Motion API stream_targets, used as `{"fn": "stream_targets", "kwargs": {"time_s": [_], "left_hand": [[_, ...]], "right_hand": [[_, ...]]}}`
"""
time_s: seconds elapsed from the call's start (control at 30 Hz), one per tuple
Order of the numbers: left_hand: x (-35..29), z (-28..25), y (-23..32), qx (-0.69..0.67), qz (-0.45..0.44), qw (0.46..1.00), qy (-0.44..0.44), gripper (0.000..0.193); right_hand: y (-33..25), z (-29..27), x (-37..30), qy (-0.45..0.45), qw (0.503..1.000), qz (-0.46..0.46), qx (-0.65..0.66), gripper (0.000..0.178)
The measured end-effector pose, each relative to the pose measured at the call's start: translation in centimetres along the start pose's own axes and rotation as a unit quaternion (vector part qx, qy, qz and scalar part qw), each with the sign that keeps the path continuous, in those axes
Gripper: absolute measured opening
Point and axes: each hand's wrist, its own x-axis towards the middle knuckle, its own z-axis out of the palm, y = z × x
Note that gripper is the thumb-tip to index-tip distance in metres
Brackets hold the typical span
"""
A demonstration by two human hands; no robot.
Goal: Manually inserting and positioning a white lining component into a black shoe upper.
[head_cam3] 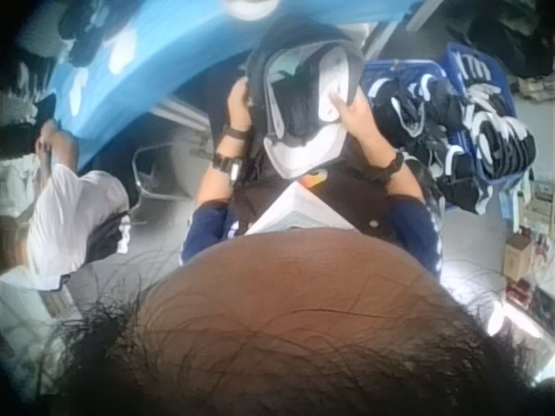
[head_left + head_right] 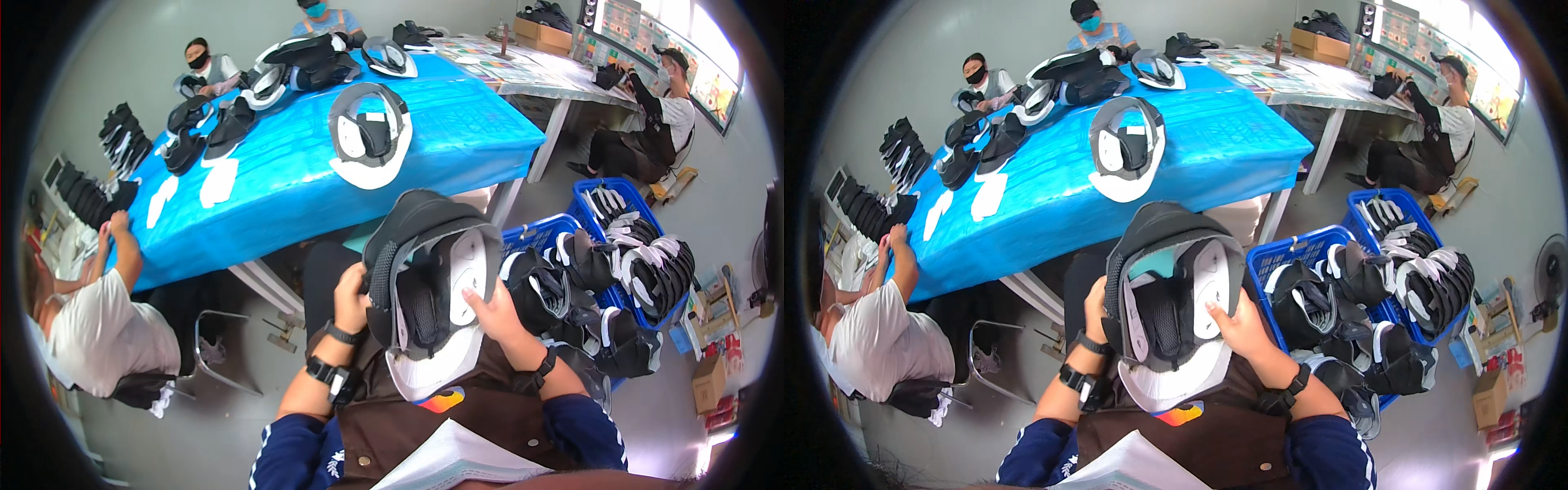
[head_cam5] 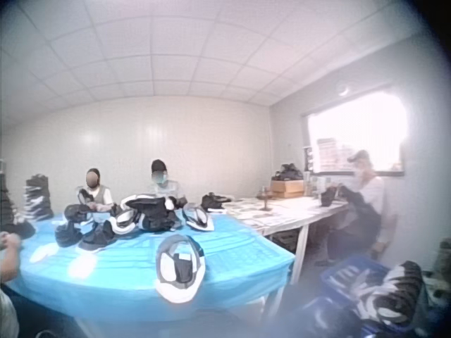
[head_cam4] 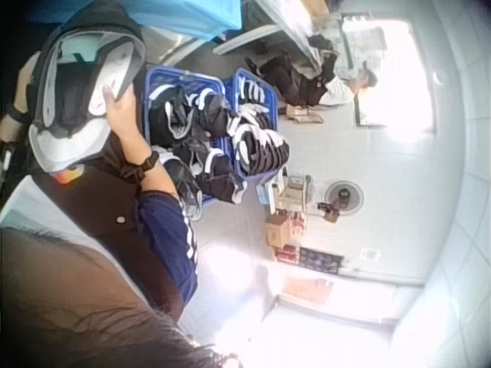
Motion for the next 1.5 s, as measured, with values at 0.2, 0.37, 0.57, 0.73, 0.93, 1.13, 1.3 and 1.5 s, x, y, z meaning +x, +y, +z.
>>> {"fn": "stream_targets", "kwargs": {"time_s": [0.2,0.37,0.57,0.73,0.93,1.13,1.3,1.5], "left_hand": [[-0.7,-2.2,-0.5,0.185,-0.097,0.956,-0.204,0.023],[0.1,-3.0,-1.9,0.271,-0.002,0.955,-0.116,0.026],[0.1,-2.2,-5.1,0.217,-0.038,0.975,0.03,0.049],[0.1,-1.4,-1.0,-0.246,-0.157,0.952,-0.097,0.055],[-3.0,-1.9,1.9,-0.117,-0.221,0.962,-0.107,0.088],[-2.3,-0.9,4.3,-0.055,-0.151,0.979,-0.124,0.086],[-3.3,-2.0,1.6,0.164,-0.162,0.967,-0.108,0.082],[-3.7,-2.6,4.7,0.225,-0.066,0.969,-0.081,0.083]], "right_hand": [[-2.1,-5.1,0.0,-0.071,0.992,-0.107,-0.005,0.066],[-10.0,-11.2,-6.6,-0.172,0.929,-0.053,0.324,0.06],[-17.9,-13.0,-0.7,0.32,0.765,-0.369,-0.42,0.067],[-15.6,-25.0,7.9,0.418,0.857,-0.29,0.078,0.082],[-12.4,-23.2,8.6,0.518,0.7,-0.303,-0.386,0.087],[-12.6,-26.7,4.9,0.529,0.79,-0.294,-0.097,0.087],[-9.2,-26.1,6.7,0.488,0.846,-0.18,-0.114,0.086],[-9.1,-21.6,6.8,0.556,0.715,-0.236,-0.351,0.087]]}}
